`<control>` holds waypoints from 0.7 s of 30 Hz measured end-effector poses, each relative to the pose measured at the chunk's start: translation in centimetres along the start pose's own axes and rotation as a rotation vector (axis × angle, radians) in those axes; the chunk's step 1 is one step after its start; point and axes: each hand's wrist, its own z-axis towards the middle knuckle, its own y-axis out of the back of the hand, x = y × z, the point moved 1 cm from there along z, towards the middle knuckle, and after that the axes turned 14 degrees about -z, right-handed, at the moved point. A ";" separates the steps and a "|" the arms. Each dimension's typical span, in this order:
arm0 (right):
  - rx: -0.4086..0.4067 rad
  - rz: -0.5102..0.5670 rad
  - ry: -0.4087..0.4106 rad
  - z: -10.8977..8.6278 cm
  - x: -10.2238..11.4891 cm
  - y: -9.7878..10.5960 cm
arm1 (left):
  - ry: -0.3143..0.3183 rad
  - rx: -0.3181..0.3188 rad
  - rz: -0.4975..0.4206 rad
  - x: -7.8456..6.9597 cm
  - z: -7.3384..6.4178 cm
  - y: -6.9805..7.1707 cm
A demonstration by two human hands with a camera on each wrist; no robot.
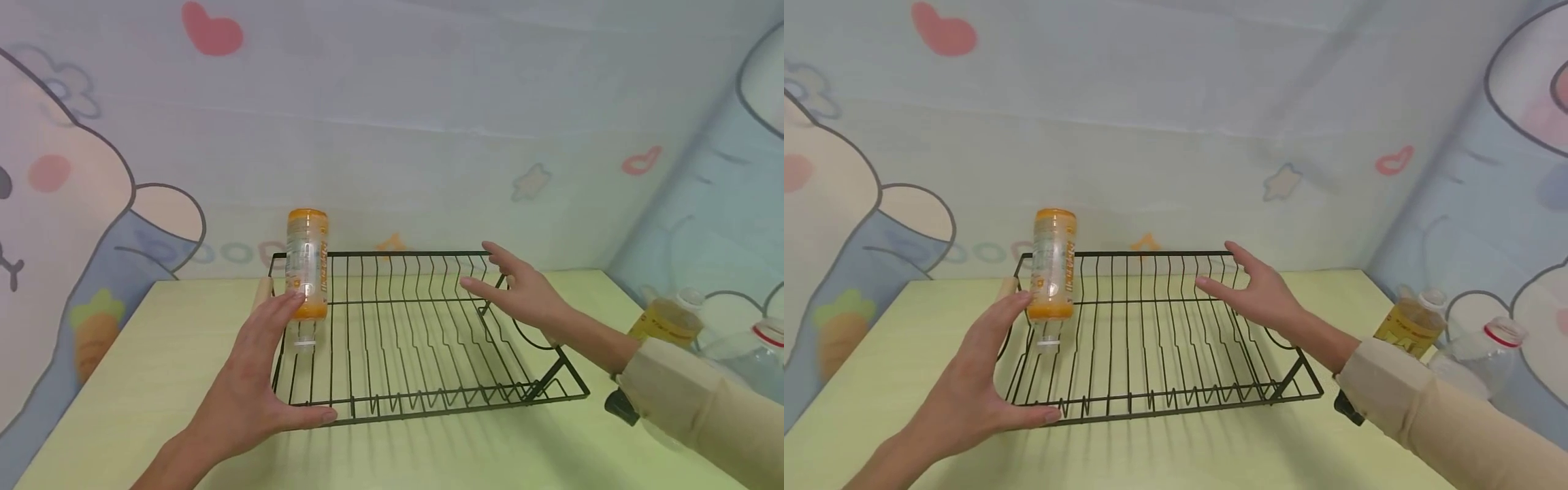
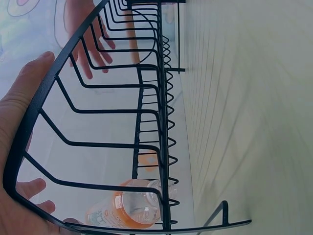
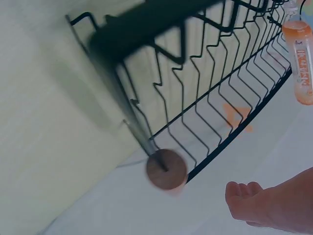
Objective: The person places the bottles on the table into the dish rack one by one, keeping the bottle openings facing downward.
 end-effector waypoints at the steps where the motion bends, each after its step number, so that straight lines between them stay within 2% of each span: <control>1: -0.001 0.001 0.000 -0.1 -0.3 0.0 | 0.003 -0.002 0.005 0.0 -0.1 0.1; 11: -0.030 -0.021 -0.026 -1.7 -2.4 1.3 | 0.005 -0.021 0.016 0.2 -0.5 0.6; 21: -0.079 0.011 -0.056 -6.5 -7.1 1.5 | -0.007 0.002 -0.003 0.1 0.1 0.2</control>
